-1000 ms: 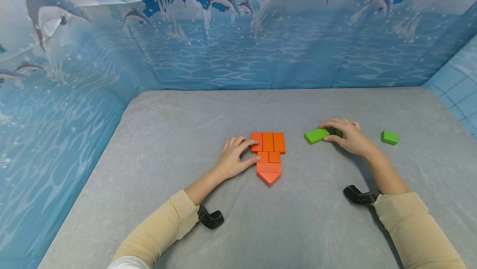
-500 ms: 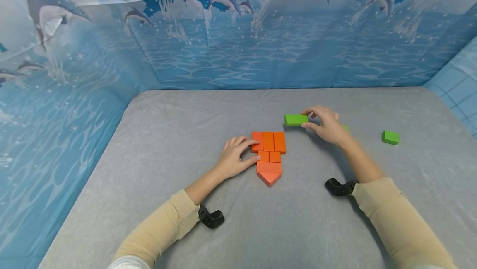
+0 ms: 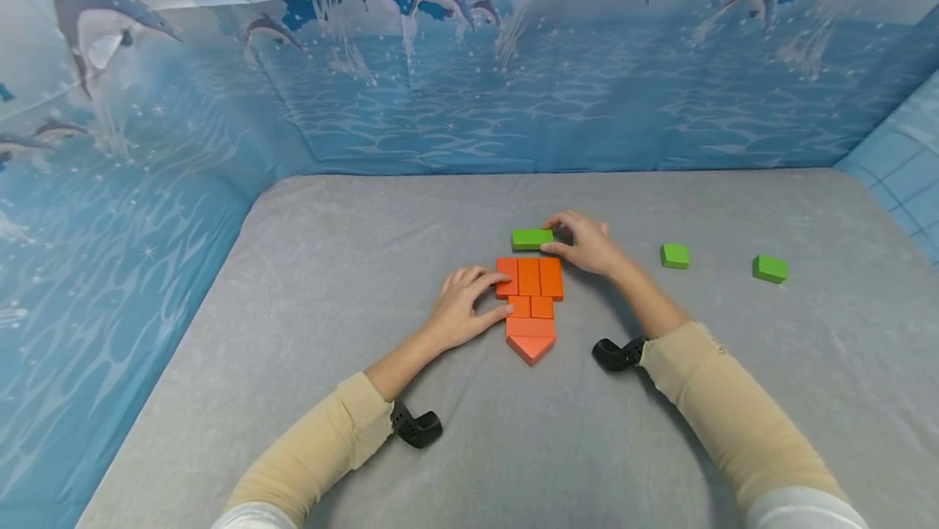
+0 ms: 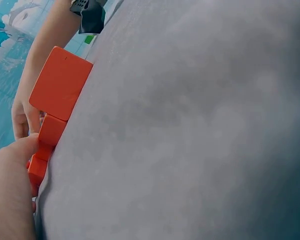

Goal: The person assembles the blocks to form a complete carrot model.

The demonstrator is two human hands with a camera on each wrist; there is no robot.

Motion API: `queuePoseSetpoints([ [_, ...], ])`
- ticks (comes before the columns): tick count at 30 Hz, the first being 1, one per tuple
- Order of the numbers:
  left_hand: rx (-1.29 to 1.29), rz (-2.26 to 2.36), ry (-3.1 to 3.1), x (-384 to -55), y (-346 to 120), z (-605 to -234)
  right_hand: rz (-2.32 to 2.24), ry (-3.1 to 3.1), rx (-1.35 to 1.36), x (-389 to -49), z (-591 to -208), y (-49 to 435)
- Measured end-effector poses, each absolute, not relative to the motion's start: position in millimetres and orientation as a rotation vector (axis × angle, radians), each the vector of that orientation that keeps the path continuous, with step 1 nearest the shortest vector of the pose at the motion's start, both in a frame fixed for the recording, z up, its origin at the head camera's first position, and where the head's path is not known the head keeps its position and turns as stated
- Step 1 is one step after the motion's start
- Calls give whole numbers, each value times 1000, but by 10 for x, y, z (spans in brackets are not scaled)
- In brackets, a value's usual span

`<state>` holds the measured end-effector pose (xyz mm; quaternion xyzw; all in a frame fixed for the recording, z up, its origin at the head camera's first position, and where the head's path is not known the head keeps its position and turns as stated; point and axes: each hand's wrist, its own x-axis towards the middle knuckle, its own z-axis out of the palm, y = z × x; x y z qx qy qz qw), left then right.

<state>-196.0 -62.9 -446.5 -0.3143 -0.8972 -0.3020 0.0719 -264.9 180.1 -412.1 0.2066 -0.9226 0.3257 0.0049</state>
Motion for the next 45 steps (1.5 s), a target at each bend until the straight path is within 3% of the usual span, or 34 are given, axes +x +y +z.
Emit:
queuePoseSetpoints([
  [45, -947, -910, -2703, -1963, -634, -4477, 1156, -3001, 730, -2631, -4080, 1762],
])
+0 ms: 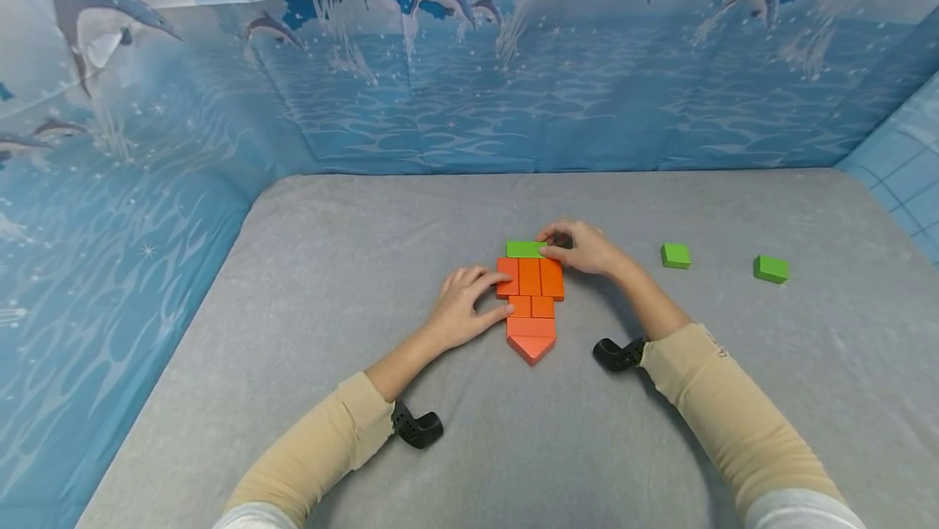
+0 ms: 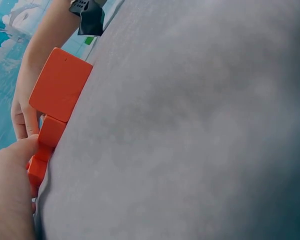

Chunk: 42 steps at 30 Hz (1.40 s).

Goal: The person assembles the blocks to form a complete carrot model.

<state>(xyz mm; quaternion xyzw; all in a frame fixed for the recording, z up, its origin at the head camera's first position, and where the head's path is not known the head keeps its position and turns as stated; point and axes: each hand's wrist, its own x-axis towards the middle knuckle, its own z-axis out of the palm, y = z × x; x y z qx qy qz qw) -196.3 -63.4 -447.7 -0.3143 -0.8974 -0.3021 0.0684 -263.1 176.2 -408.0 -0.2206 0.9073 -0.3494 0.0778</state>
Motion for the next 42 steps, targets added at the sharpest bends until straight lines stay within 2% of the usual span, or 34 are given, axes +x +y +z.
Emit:
queuePoseSetpoints([
  [15, -938, -918, -2702, -1962, -634, -4464, -1055, 2685, -666, -2656, -4050, 1785],
  [21, -940, -918, -2700, -1965, -641, -4471, -1156, 2665, -735, -2642, -4055, 1829],
  [24, -941, -914, -2707, -1967, -642, -4473, -1226, 2675, -686, -2631, -4039, 1895],
  [32, -939, -928, -2711, -1968, -638, -4468, -1303, 2936, -434, -2429, -3937, 2428],
  [42, -938, -932, -2704, -1971, -638, -4463, -1152, 2903, -337, -2157, -3992, 3257],
])
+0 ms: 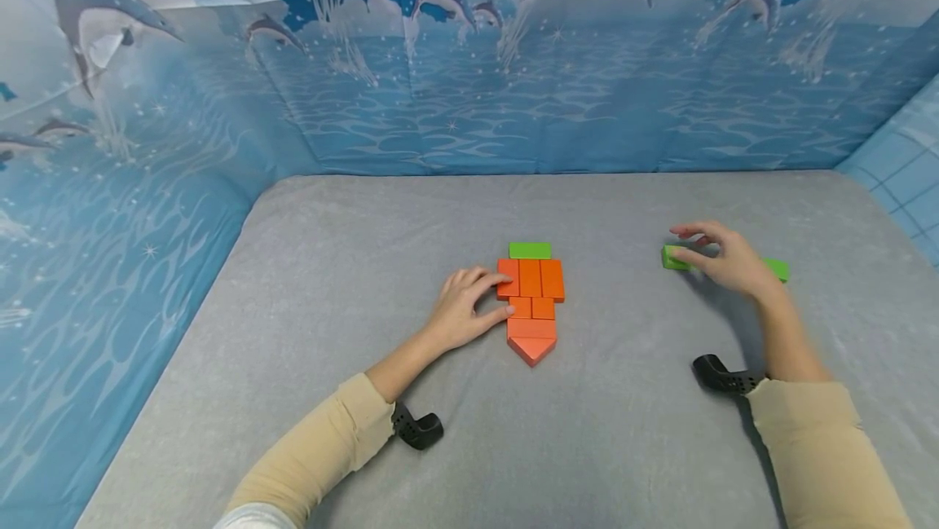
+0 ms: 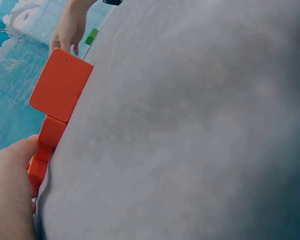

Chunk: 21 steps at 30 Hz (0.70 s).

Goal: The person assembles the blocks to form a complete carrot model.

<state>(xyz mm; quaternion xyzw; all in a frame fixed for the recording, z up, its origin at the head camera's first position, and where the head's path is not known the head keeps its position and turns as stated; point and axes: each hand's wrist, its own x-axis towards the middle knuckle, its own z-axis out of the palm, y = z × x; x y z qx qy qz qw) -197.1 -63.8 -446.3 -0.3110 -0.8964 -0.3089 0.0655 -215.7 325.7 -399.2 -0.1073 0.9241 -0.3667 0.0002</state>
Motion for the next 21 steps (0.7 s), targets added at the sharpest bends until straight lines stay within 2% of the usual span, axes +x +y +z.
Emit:
queuePoseSetpoints([
  [8, -942, -921, -2705, -1975, -635, -4464, -1127, 2900, -342, -2087, -4158, 3482],
  [21, -942, -914, -2696, -1979, -637, -4473, -1074, 2936, -270, -2137, -4069, 3329],
])
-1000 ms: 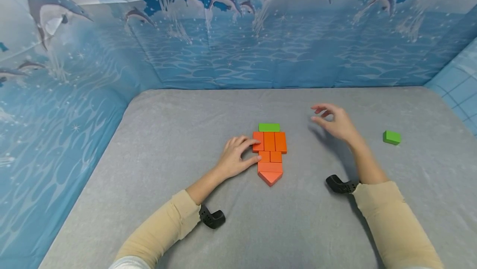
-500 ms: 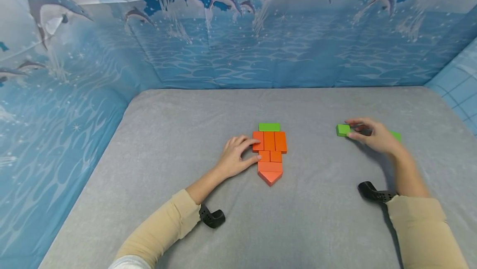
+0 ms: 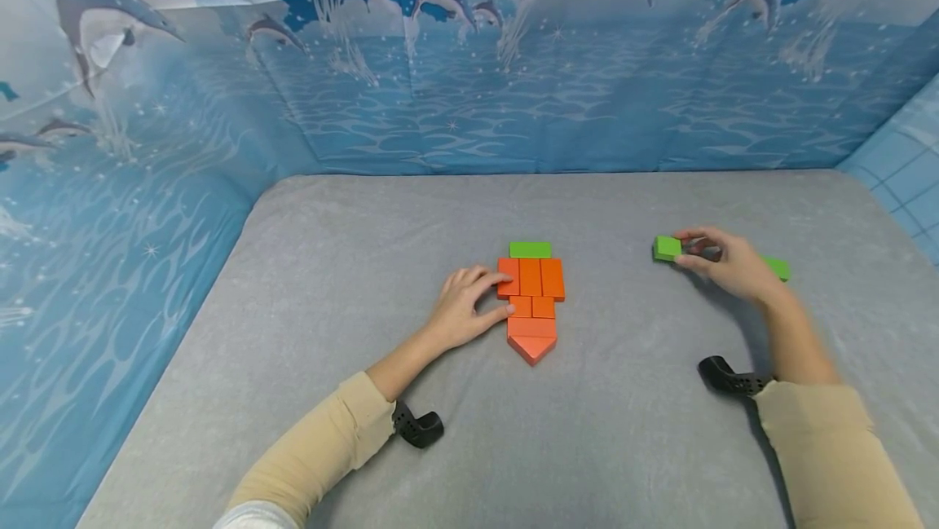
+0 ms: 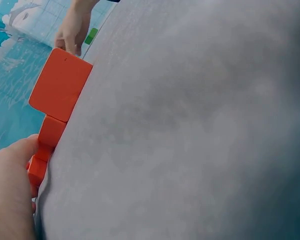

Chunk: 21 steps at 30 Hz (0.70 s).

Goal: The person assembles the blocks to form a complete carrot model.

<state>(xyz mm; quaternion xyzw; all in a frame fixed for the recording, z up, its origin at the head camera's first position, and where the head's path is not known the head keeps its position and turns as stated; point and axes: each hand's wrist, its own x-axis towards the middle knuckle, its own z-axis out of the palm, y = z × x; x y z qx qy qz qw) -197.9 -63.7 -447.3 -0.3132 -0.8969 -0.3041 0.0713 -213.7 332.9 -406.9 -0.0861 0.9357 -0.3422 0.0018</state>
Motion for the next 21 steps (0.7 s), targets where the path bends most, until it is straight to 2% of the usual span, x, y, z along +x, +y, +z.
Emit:
queuePoseSetpoints([
  [10, -934, -913, -2720, -1968, -639, -4463, -1284, 2908, -233, -2400, -3985, 2678],
  [21, -927, -920, -2719, -1972, -643, -4453, -1313, 2849, -224, -2538, -4116, 2080],
])
